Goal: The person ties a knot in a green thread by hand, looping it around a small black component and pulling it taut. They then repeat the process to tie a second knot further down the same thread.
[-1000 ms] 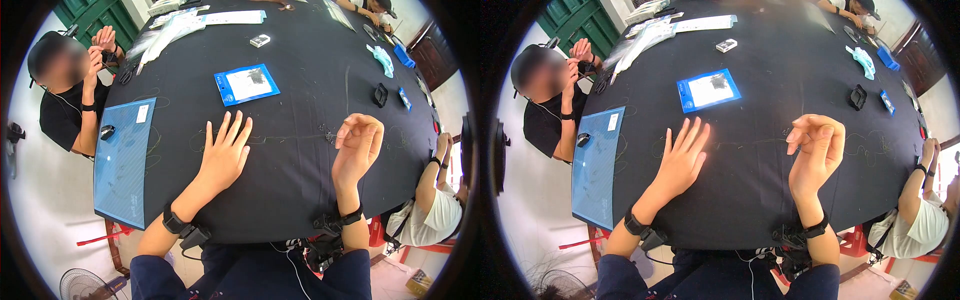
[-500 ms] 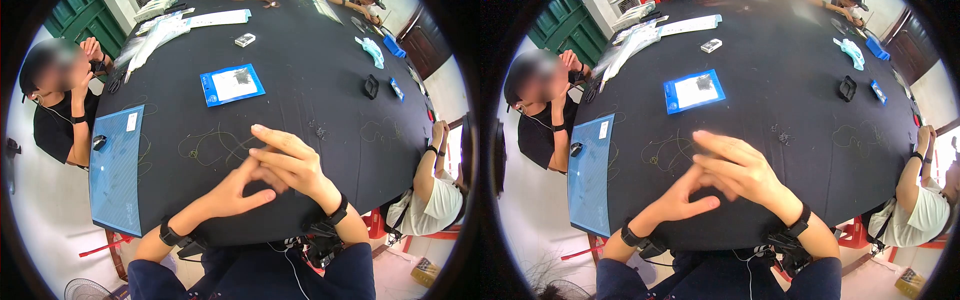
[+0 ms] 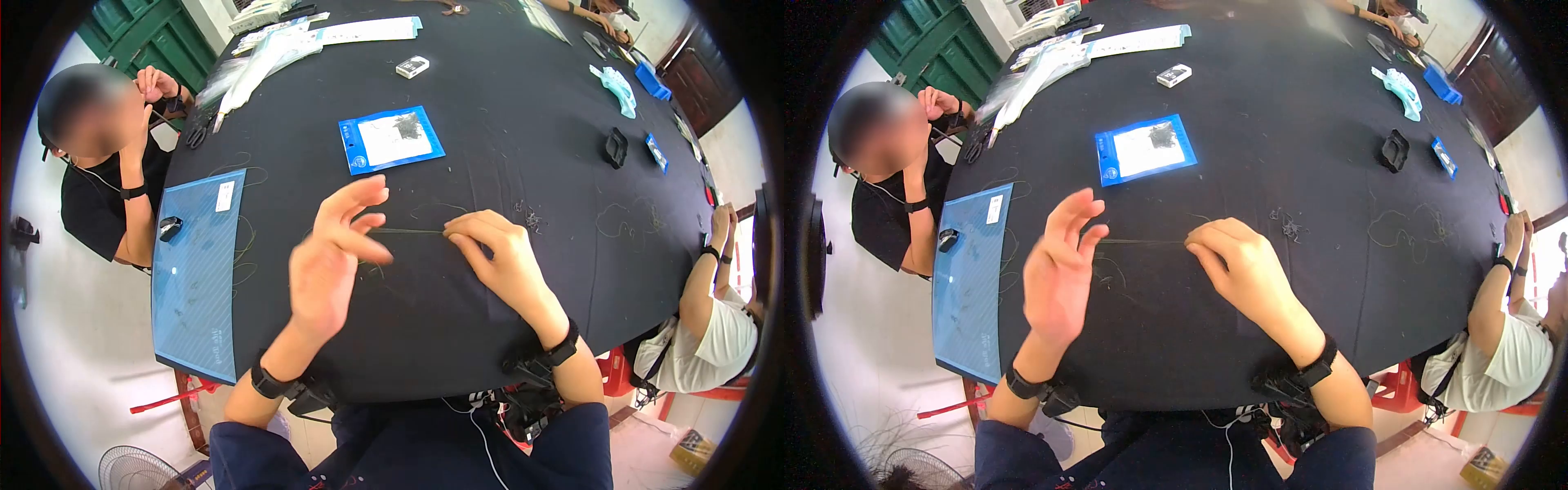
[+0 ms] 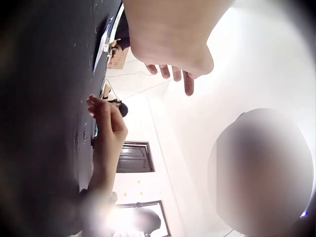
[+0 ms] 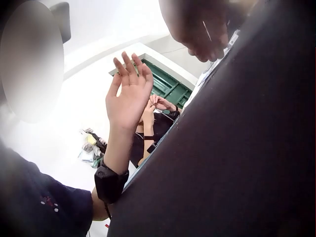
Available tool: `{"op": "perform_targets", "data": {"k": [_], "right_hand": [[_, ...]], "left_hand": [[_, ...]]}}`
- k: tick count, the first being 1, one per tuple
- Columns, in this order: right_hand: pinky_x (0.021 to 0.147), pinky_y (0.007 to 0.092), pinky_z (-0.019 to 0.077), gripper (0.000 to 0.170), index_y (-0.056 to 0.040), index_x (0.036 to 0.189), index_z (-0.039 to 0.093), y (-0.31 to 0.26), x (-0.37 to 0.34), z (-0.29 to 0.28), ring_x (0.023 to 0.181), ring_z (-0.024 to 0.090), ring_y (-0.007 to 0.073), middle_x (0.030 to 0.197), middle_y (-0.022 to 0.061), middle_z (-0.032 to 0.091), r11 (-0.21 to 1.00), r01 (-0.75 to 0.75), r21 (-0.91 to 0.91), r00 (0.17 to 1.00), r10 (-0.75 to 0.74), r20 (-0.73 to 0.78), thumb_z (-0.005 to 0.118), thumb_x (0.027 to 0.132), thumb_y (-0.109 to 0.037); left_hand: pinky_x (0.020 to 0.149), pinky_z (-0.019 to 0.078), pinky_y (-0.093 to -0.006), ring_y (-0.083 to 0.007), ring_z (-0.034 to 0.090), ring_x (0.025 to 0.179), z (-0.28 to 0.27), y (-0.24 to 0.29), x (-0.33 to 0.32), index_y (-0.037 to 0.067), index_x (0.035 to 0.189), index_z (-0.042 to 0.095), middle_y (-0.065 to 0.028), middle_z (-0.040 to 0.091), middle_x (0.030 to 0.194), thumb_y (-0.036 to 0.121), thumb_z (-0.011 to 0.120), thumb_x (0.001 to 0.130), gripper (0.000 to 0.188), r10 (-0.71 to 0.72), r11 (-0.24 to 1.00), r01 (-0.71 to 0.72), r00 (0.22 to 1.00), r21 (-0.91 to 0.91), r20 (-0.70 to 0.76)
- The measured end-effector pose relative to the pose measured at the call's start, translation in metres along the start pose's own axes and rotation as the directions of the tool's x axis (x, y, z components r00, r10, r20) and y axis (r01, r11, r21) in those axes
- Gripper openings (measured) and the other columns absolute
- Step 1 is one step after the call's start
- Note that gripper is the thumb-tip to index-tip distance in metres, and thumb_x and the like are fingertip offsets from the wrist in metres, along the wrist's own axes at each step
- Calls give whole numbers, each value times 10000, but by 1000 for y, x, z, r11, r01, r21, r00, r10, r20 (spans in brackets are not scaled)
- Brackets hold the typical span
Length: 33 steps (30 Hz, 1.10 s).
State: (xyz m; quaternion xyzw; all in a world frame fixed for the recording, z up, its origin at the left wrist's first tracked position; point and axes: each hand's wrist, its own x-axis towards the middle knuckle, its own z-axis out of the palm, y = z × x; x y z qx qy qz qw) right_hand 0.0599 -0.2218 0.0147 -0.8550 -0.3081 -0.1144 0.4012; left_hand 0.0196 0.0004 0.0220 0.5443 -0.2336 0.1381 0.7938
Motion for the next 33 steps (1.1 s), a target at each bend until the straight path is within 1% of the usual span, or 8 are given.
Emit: {"op": "perform_targets", "data": {"k": [3, 6, 11, 14, 17, 27, 30, 33], "right_hand": [[708, 350, 514, 38, -2, 846, 655, 2, -1, 3, 793, 635, 264, 832, 111, 669, 1000, 4, -5, 1000, -4, 15, 652, 823, -32], [709, 353, 515, 38, 0, 846, 656, 3, -2, 2, 791, 635, 266, 832, 113, 669, 1000, -8, -17, 1000, 9, 30, 649, 823, -30], [679, 352, 514, 43, -5, 852, 658, 4, -2, 4, 754, 632, 267, 806, 114, 664, 999, 1, -39, 1000, 0, 18, 650, 820, -33], [626, 282, 491, 51, 10, 869, 660, 2, -3, 3, 692, 643, 193, 762, 101, 659, 992, -128, -14, 992, 128, 10, 615, 855, -12], [554, 308, 463, 56, -17, 855, 654, -1, -2, 1, 590, 615, 227, 701, 122, 636, 954, -298, -14, 954, 299, -1, 637, 850, -70], [457, 273, 359, 101, -31, 865, 660, -5, -1, -3, 414, 480, 134, 540, 69, 566, 941, -330, -81, 944, 326, -58, 599, 898, -106], [458, 253, 313, 130, -25, 873, 673, -7, 1, -5, 441, 406, 69, 547, 31, 556, 893, -416, 171, 909, 409, 79, 595, 911, -122], [470, 238, 294, 149, -28, 876, 683, -6, 0, -5, 491, 377, 34, 581, -1, 559, 834, -425, 351, 904, 374, 206, 592, 921, -137]], "left_hand": [[1095, 296, -431, -338, 434, 1299, -23, 0, 9, -58, 1330, 432, -234, 491, 1348, 430, 241, 1004, 617, -35, 938, 56, 997, -343, 68], [1165, 190, -433, -340, 282, 1406, -25, 11, 14, -35, 1457, 265, -224, 301, 1501, 471, 199, 1000, 685, -115, 951, 107, 993, -291, -10], [1161, 195, -429, -342, 281, 1406, -31, 15, 20, -48, 1457, 252, -235, 287, 1505, 482, 193, 997, 705, -87, 967, 71, 995, -245, -56], [1159, 198, -424, -341, 276, 1408, -34, 16, 22, -53, 1457, 248, -238, 278, 1508, 487, 194, 996, 712, -94, 967, 67, 990, -244, -102], [1157, 201, -420, -338, 271, 1411, -39, 17, 23, -52, 1459, 245, -235, 272, 1512, 489, 198, 996, 713, -97, 966, 56, 984, -253, -151], [1148, 225, -408, -309, 311, 1394, -40, 18, 28, -45, 1454, 268, -218, 304, 1502, 478, 185, 1003, 695, -79, 986, 22, 932, -164, -354], [1114, 302, -388, -290, 405, 1341, -43, 17, 28, -40, 1425, 341, -207, 400, 1447, 393, 252, 1032, 591, -45, 970, 132, 922, 205, -384], [1021, 418, -327, -217, 538, 1210, -49, 12, 25, -29, 1375, 428, -173, 512, 1356, 262, 366, 1040, 448, -12, 954, 151, 882, 259, -471]]}}
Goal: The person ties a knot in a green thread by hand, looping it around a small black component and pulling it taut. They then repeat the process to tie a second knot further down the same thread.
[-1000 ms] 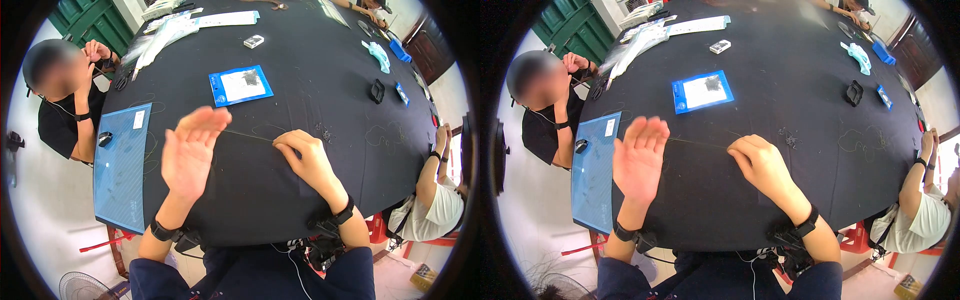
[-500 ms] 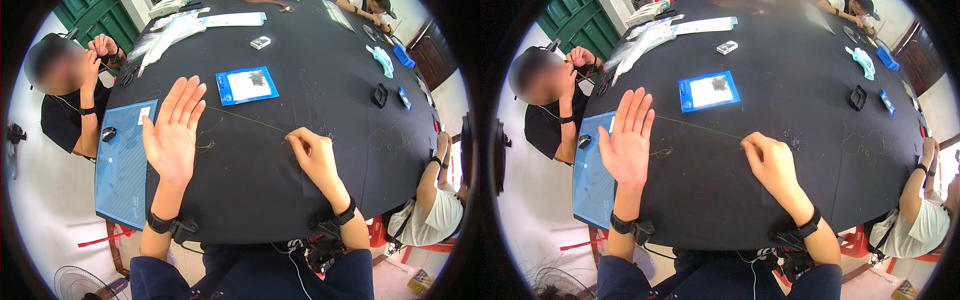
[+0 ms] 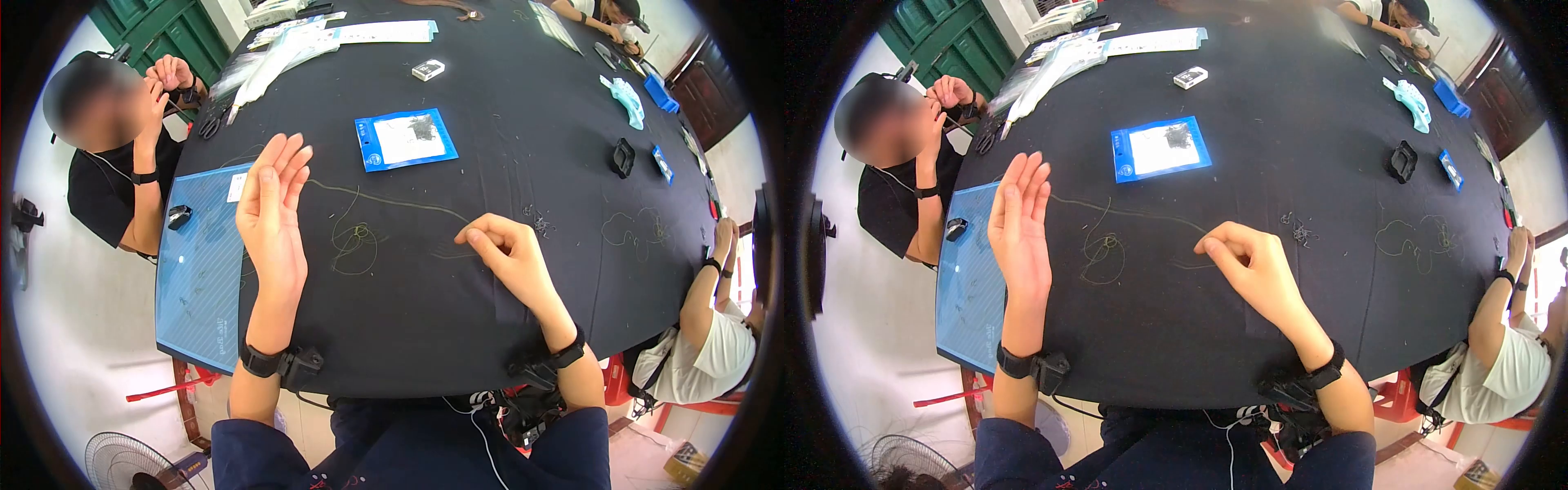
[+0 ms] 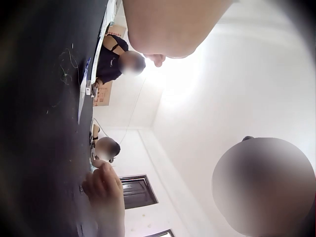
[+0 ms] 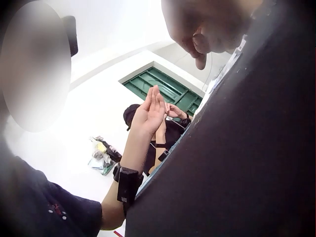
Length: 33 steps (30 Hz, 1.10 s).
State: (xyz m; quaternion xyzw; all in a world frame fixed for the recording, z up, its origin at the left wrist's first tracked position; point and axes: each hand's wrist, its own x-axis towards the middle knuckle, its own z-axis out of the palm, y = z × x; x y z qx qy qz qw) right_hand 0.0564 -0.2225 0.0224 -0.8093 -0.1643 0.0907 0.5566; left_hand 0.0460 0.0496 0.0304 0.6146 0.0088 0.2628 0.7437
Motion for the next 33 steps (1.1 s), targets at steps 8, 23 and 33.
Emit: {"op": "perform_targets", "data": {"k": [8, 23, 33], "right_hand": [[473, 237, 387, 163, -26, 897, 689, -11, -7, -1, 505, 519, 64, 618, 17, 603, 998, -34, 57, 817, -6, 577, 573, 923, -139], [490, 233, 417, 177, -25, 1045, 675, -11, -5, 5, 545, 536, 58, 945, 63, 657, 994, -34, 102, 957, 3, 291, 606, 910, -116], [499, 215, 289, 117, -52, 939, 684, 0, -7, 17, 518, 369, 14, 851, -8, 605, 959, 69, 276, 964, -135, 230, 702, 843, -116]], "left_hand": [[808, 489, -202, -53, 562, 861, -13, 1, 10, -15, 1387, 403, -152, 577, 1251, 135, 510, 992, 435, -30, 990, 7, 987, -142, -157], [557, 450, -195, -84, 559, 550, 28, 11, -28, 59, 1510, 56, -182, 701, 833, -37, 556, 884, 808, -454, 890, 353, 628, 289, 632], [607, 470, -238, -102, 565, 575, 37, 8, -43, 95, 1523, 6, -111, 703, 806, 17, 583, 898, 854, -493, 870, 299, 549, 392, 675]]}}
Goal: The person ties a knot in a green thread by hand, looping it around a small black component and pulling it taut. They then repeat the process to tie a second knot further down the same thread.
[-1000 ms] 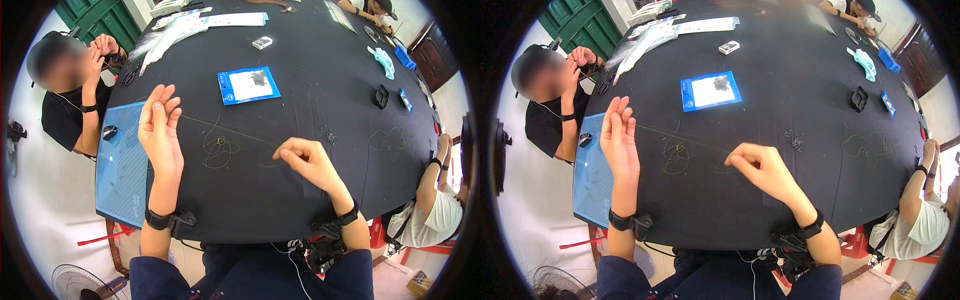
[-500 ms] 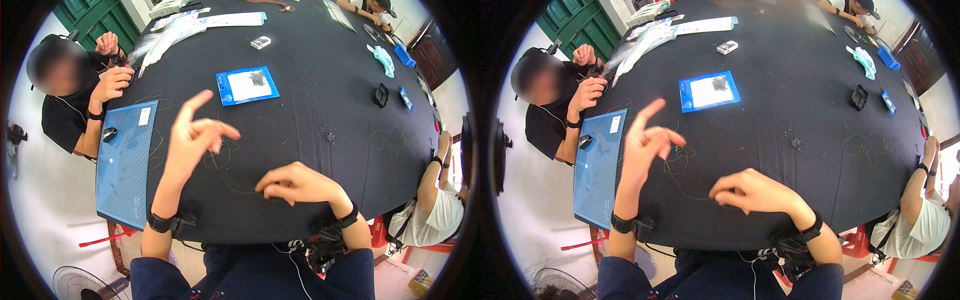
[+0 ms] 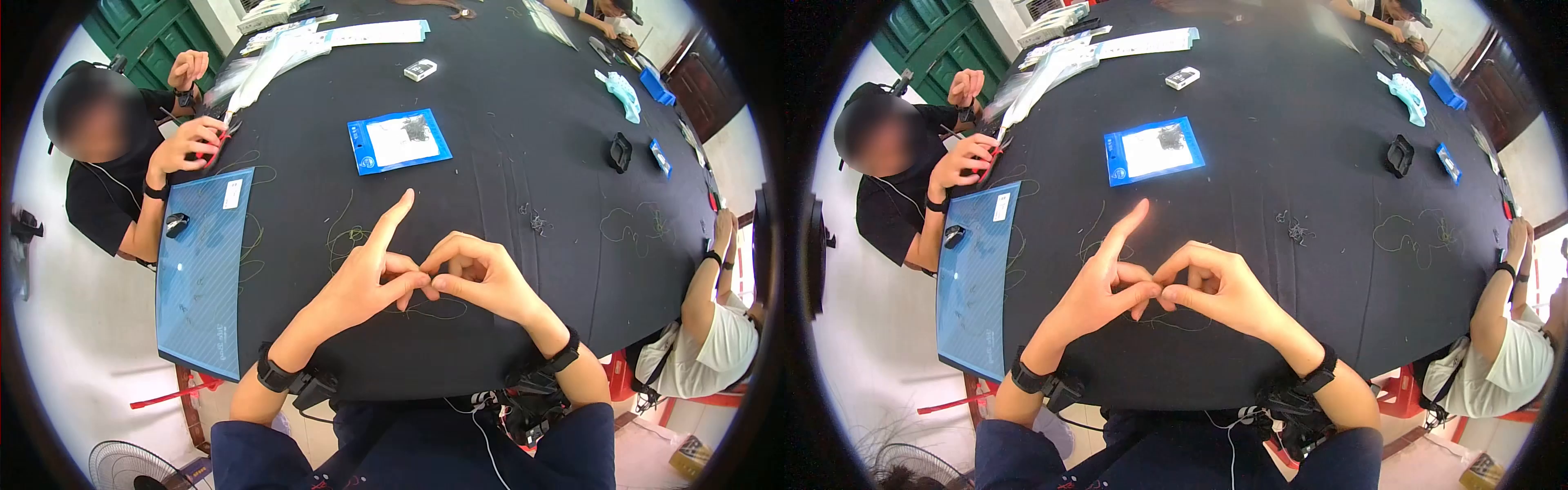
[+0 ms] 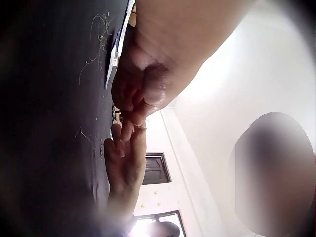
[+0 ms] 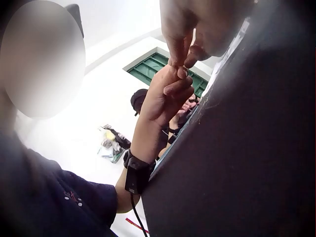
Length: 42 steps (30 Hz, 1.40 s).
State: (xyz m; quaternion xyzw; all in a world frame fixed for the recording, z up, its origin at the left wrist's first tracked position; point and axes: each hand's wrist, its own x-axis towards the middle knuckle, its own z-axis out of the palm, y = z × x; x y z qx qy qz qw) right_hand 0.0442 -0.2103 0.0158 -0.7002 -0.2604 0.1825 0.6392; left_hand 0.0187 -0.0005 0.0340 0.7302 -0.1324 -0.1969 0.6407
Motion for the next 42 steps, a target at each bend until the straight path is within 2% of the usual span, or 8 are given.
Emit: {"op": "perform_targets", "data": {"k": [7, 11, 20, 23, 26, 29, 34, 42], "right_hand": [[484, 211, 286, 114, -57, 904, 666, 4, -1, 3, 511, 369, 10, 833, -16, 597, 996, 70, 57, 998, -70, -3, 724, 830, -121], [463, 207, 290, 121, -58, 849, 643, -1, -2, 4, 516, 405, 9, 804, -17, 593, 997, 13, 81, 1000, -15, 27, 730, 826, -138], [457, 218, 315, 65, -42, 807, 613, -2, -1, 5, 537, 472, 38, 743, 7, 576, 990, 51, -133, 998, -55, -30, 659, 838, -76], [657, 295, 463, 65, -38, 803, 589, 2, -1, 8, 547, 494, 112, 694, 27, 535, 951, 55, -304, 980, -110, -165, 647, 822, -63], [981, 502, 390, 76, -33, 774, 541, 1, -4, 2, 583, 537, 218, 665, 56, 513, 743, -50, -668, 975, -108, -193, 608, 805, -51], [1090, 627, 184, 91, -34, 746, 499, 14, -2, -4, 609, 555, 286, 667, 70, 520, 645, -131, -752, 940, -159, -301, 572, 797, -52], [1076, 624, 236, 102, -13, 704, 496, 16, 1, -18, 611, 570, 329, 635, 118, 564, 573, -246, -781, 928, -94, -362, 548, 786, -45], [1062, 594, 293, 84, -2, 717, 499, 15, 1, -22, 637, 577, 344, 652, 131, 563, 575, -183, -797, 956, -86, -281, 543, 782, -33]], "left_hand": [[614, 470, -244, -106, 568, 573, 2, -3, -1, 96, 1523, 33, -104, 701, 803, 47, 597, 911, 834, -6, 994, 11, 999, -104, 44], [583, 456, -230, -94, 568, 596, 3, -3, -2, 94, 1525, 63, -92, 665, 776, -15, 580, 890, 826, 35, 999, -34, 998, -11, 54], [645, 491, -255, -124, 594, 599, 11, -6, -2, 106, 1519, 125, -88, 690, 774, 12, 602, 889, 795, 69, 986, -72, 997, 149, 21], [661, 500, -269, -140, 603, 606, 12, -5, -1, 106, 1509, 164, -92, 697, 791, 18, 602, 891, 762, 63, 978, -68, 998, 196, 28], [690, 507, -282, -160, 616, 642, 12, -9, 0, 101, 1490, 224, -87, 703, 833, 23, 613, 886, 722, 82, 959, -90, 996, 269, 39], [751, 508, -298, -184, 632, 748, 12, -15, 1, 90, 1452, 323, -88, 697, 926, 25, 633, 872, 661, 167, 919, -163, 986, 359, 20], [871, 486, -330, -215, 604, 969, 14, -19, 4, 77, 1369, 458, -89, 654, 1067, 25, 652, 852, 555, 335, 833, -280, 942, 477, -33], [916, 462, -352, -224, 567, 1050, 13, -14, 5, 58, 1291, 526, -75, 645, 1110, 46, 642, 857, 449, 370, 819, -290, 926, 496, -69]]}}
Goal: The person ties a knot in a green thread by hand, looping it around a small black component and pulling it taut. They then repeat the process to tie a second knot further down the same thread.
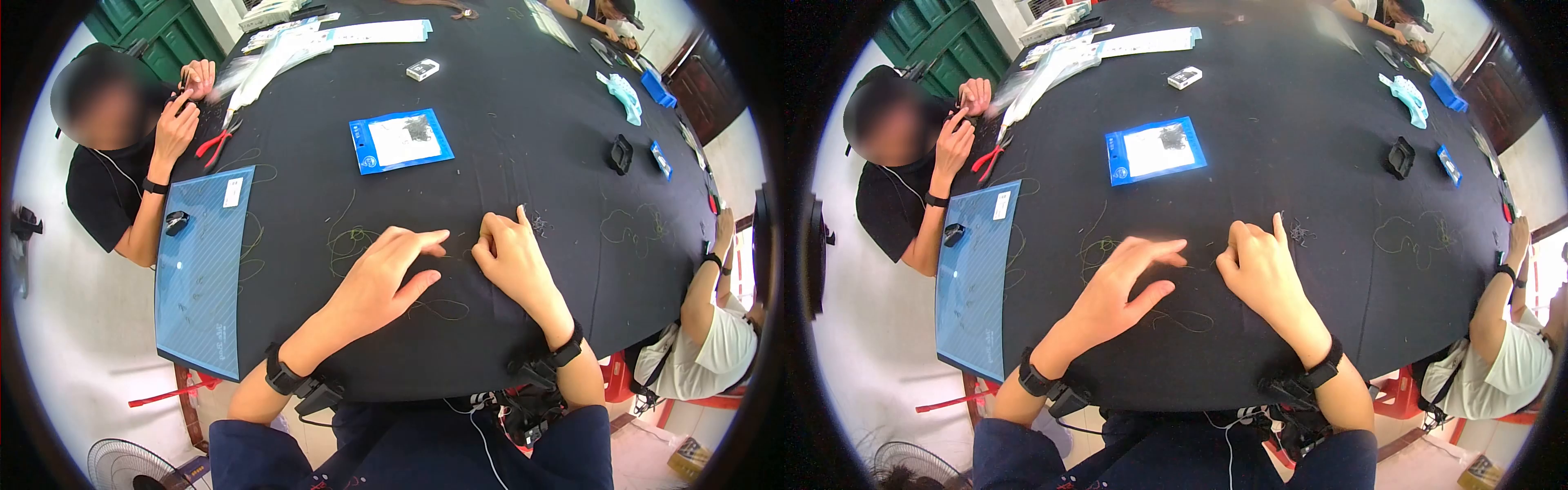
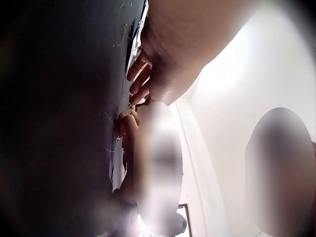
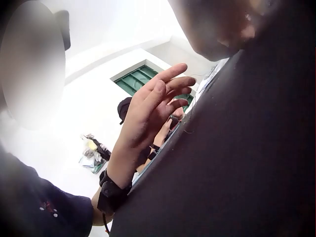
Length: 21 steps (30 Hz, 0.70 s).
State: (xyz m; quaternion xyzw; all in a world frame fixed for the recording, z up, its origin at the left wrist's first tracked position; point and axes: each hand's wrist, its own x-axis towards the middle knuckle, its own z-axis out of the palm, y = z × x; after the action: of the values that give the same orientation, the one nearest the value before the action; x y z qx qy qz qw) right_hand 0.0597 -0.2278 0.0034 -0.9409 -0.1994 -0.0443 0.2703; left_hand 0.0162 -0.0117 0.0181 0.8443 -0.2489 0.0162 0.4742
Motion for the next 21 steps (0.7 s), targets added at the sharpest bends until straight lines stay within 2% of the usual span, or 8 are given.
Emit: {"op": "perform_targets", "data": {"k": [4, 7, 21], "right_hand": [[1076, 565, 294, 70, -7, 725, 501, 1, -3, 9, 652, 583, 338, 656, 131, 556, 1000, 29, -10, 998, -30, -63, 538, 782, -22], [1086, 555, 286, 68, -15, 723, 504, -3, -5, 6, 655, 586, 328, 642, 126, 540, 994, 58, -93, 996, -64, -63, 534, 784, -15], [1092, 567, 268, 63, -23, 739, 512, -10, -9, 5, 657, 593, 318, 658, 115, 543, 990, 102, -94, 992, -108, -62, 544, 793, -27]], "left_hand": [[922, 454, -359, -233, 546, 1085, 0, -6, 1, 54, 1220, 583, -74, 631, 1157, 79, 632, 868, 356, 27, 997, -17, 991, 75, -133], [928, 450, -355, -245, 548, 1082, 0, -6, 0, 53, 1188, 604, -81, 624, 1170, 86, 626, 874, 317, 10, 998, 2, 985, 68, -173], [941, 447, -355, -252, 553, 1087, 1, -7, 0, 39, 1154, 619, -99, 631, 1144, 60, 623, 866, 289, 31, 997, -18, 986, 75, -166]]}}
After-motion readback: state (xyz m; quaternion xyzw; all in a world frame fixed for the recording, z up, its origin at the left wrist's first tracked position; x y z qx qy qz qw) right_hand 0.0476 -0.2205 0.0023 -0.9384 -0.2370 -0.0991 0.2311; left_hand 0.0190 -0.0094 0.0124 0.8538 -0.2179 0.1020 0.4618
